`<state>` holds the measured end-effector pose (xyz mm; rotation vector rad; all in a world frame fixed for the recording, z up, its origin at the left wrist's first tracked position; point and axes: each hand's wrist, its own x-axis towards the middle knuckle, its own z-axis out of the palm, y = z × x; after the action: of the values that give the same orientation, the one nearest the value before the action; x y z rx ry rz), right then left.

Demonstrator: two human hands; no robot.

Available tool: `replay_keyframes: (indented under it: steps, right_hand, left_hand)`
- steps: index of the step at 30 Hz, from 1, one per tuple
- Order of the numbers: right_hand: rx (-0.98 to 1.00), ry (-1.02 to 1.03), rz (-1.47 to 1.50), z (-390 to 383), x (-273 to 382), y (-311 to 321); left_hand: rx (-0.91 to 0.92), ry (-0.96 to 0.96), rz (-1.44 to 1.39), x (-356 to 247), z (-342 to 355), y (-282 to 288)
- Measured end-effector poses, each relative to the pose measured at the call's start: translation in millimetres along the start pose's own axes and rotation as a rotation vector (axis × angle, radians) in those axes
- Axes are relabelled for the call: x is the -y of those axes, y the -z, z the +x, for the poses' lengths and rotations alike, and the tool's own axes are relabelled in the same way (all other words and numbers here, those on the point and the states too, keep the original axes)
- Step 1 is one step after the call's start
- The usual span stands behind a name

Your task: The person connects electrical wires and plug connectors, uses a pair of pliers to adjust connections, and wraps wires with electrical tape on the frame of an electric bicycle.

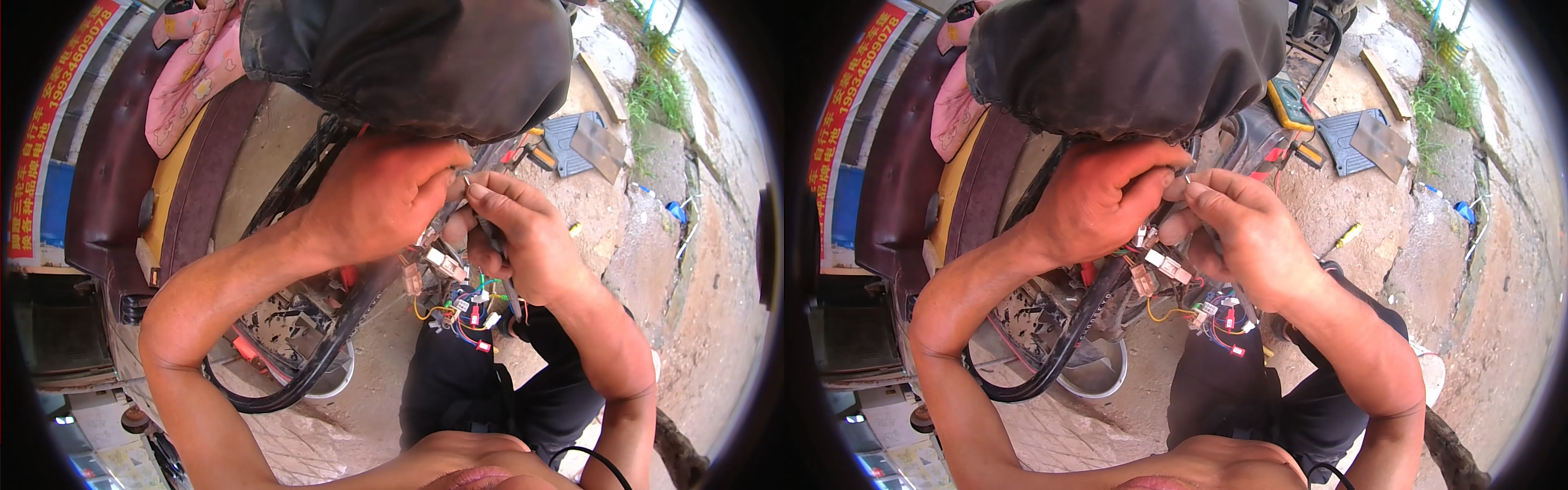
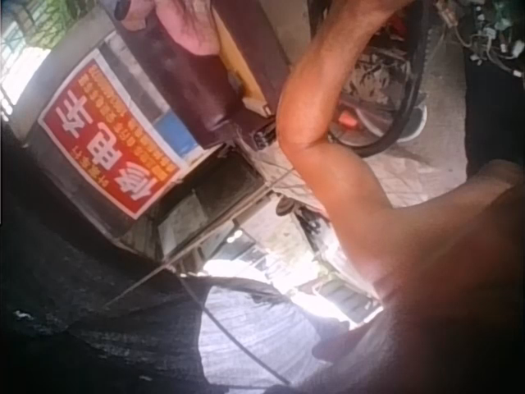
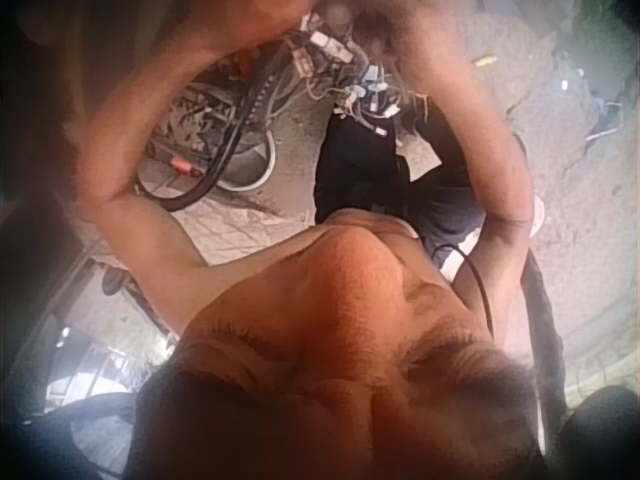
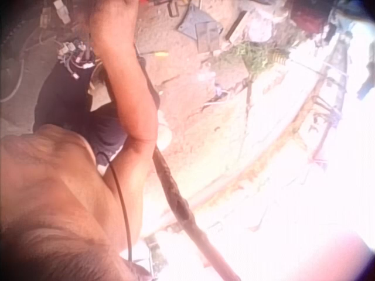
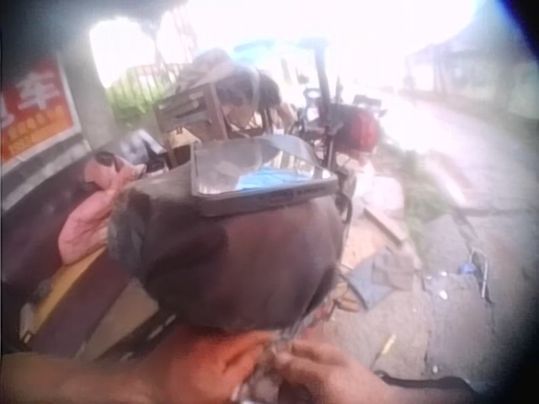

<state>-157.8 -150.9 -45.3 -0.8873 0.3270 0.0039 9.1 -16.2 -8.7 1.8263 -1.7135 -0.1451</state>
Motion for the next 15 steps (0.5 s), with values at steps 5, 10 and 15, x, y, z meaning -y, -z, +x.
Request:
replay_keyframes:
  steps: [5, 10, 15]
  right_hand:
    - [-0.07, 0.013, -0.032, -5, 5, -1]
    - [-0.274, 0.372, -0.56, -5, -2, 16]
    - [-0.262, 0.437, -0.56, -3, -5, 25]
  left_hand:
    - [-0.085, 0.038, 0.004, 10, 1, 1]
    - [0.046, 0.059, -0.013, 11, 2, 9]
    - [0.151, 0.123, -0.056, 11, 4, 16]
